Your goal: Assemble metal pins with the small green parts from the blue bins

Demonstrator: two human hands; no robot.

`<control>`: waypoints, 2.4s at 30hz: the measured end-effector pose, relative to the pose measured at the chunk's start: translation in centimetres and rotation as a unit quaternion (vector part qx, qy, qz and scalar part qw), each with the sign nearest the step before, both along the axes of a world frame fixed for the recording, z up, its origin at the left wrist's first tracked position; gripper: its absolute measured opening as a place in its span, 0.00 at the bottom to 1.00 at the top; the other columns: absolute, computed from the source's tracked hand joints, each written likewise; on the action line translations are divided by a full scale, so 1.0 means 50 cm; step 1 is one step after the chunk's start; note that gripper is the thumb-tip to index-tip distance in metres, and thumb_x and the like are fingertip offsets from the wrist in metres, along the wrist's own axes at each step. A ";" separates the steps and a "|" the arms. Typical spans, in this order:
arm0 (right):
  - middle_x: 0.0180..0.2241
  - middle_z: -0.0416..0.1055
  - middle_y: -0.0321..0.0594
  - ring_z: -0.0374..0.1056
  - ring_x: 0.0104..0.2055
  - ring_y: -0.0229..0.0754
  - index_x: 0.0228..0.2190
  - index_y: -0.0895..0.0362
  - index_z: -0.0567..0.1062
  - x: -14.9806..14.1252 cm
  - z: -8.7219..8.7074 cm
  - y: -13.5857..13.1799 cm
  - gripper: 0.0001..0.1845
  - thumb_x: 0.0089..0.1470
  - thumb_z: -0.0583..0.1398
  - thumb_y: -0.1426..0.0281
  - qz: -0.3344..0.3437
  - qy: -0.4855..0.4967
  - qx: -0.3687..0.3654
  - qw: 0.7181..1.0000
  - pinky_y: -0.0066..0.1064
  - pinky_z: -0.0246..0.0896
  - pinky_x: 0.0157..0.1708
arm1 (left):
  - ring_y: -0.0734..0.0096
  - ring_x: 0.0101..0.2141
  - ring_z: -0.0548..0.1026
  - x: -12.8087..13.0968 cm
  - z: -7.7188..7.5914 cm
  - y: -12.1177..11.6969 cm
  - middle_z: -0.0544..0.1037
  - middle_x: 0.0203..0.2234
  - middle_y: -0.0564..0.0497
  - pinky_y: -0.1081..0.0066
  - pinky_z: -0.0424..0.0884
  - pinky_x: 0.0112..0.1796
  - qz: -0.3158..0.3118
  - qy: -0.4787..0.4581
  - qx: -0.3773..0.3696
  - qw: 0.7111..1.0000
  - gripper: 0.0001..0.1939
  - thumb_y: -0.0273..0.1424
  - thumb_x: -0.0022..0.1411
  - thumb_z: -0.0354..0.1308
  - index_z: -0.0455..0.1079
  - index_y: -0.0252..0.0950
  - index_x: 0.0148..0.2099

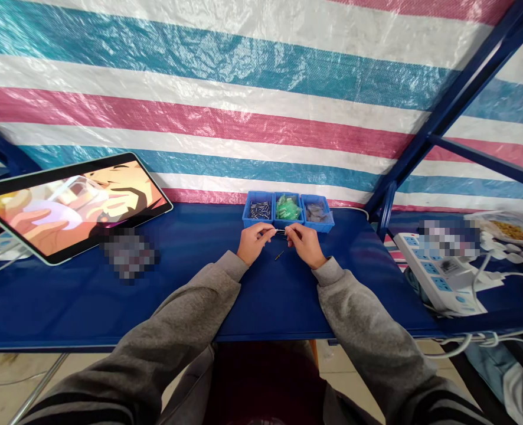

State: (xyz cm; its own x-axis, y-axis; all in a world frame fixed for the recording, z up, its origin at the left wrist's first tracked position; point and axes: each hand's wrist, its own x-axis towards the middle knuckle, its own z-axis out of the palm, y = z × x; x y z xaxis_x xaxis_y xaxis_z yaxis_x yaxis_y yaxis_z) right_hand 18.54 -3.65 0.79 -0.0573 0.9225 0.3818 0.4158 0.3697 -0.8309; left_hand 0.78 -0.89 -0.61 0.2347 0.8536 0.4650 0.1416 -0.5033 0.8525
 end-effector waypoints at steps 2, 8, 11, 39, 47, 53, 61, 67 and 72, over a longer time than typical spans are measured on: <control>0.23 0.70 0.37 0.67 0.21 0.38 0.29 0.55 0.73 -0.002 0.001 -0.001 0.19 0.57 0.56 0.52 0.003 0.012 0.002 1.000 0.30 0.64 0.25 | 0.75 0.22 0.71 -0.001 0.001 0.000 0.73 0.22 0.52 0.77 0.66 0.21 0.000 0.006 0.002 1.000 0.18 0.44 0.63 0.57 0.73 0.34 0.31; 0.31 0.73 0.41 0.68 0.23 0.39 0.31 0.55 0.74 -0.004 0.003 -0.003 0.16 0.55 0.59 0.55 0.020 0.017 0.025 0.999 0.32 0.66 0.26 | 0.77 0.18 0.67 -0.003 0.009 -0.006 0.68 0.15 0.54 0.77 0.66 0.21 -0.004 0.016 0.001 1.000 0.23 0.46 0.64 0.53 0.68 0.34 0.24; 0.30 0.72 0.41 0.68 0.23 0.39 0.29 0.54 0.74 -0.003 0.000 -0.002 0.15 0.55 0.59 0.56 0.019 0.009 0.028 0.999 0.32 0.66 0.27 | 0.78 0.17 0.67 -0.002 0.011 -0.008 0.69 0.14 0.55 0.77 0.66 0.22 -0.009 0.005 -0.014 1.000 0.23 0.46 0.64 0.53 0.68 0.34 0.24; 0.18 0.67 0.35 0.66 0.20 0.39 0.23 0.54 0.69 -0.004 -0.002 0.000 0.21 0.60 0.53 0.55 0.012 -0.046 0.014 0.999 0.31 0.59 0.28 | 0.76 0.20 0.73 0.001 0.014 -0.014 0.79 0.27 0.48 0.75 0.69 0.21 -0.022 -0.060 -0.025 0.998 0.14 0.41 0.59 0.61 0.74 0.33 0.36; 0.19 0.68 0.35 0.66 0.20 0.38 0.26 0.56 0.73 0.004 0.005 0.000 0.20 0.61 0.52 0.57 -0.066 -0.027 0.042 0.997 0.30 0.61 0.28 | 0.80 0.18 0.66 0.000 0.006 -0.003 0.73 0.21 0.53 0.78 0.64 0.20 -0.005 -0.009 -0.009 1.000 0.13 0.39 0.60 0.60 0.71 0.33 0.33; 0.27 0.74 0.39 0.67 0.22 0.37 0.34 0.57 0.75 -0.002 -0.007 0.004 0.15 0.56 0.58 0.57 -0.003 -0.017 0.031 0.999 0.29 0.64 0.26 | 0.79 0.18 0.68 -0.002 0.008 -0.002 0.75 0.21 0.52 0.76 0.67 0.21 -0.013 -0.026 -0.033 0.999 0.15 0.41 0.61 0.59 0.74 0.32 0.35; 0.22 0.69 0.36 0.65 0.21 0.37 0.27 0.56 0.72 -0.005 -0.004 -0.002 0.17 0.61 0.54 0.59 0.039 -0.056 0.043 0.997 0.29 0.61 0.27 | 0.80 0.15 0.66 -0.001 0.014 -0.014 0.72 0.18 0.56 0.77 0.65 0.20 -0.047 -0.036 -0.054 0.997 0.18 0.43 0.62 0.58 0.72 0.33 0.44; 0.21 0.68 0.34 0.64 0.21 0.36 0.27 0.56 0.72 -0.003 0.001 -0.001 0.16 0.61 0.53 0.61 0.010 -0.062 0.024 0.998 0.28 0.58 0.27 | 0.79 0.17 0.66 -0.008 0.018 -0.001 0.70 0.19 0.56 0.78 0.65 0.23 0.020 0.011 0.041 0.999 0.16 0.42 0.66 0.52 0.71 0.35 0.46; 0.23 0.69 0.33 0.62 0.23 0.35 0.30 0.57 0.76 0.009 0.000 0.007 0.04 0.51 0.64 0.69 0.068 -0.146 0.004 0.987 0.27 0.56 0.27 | 0.74 0.25 0.73 -0.017 0.052 0.064 0.77 0.26 0.52 0.75 0.67 0.32 0.194 0.139 0.141 0.961 0.15 0.38 0.68 0.50 0.72 0.36 0.49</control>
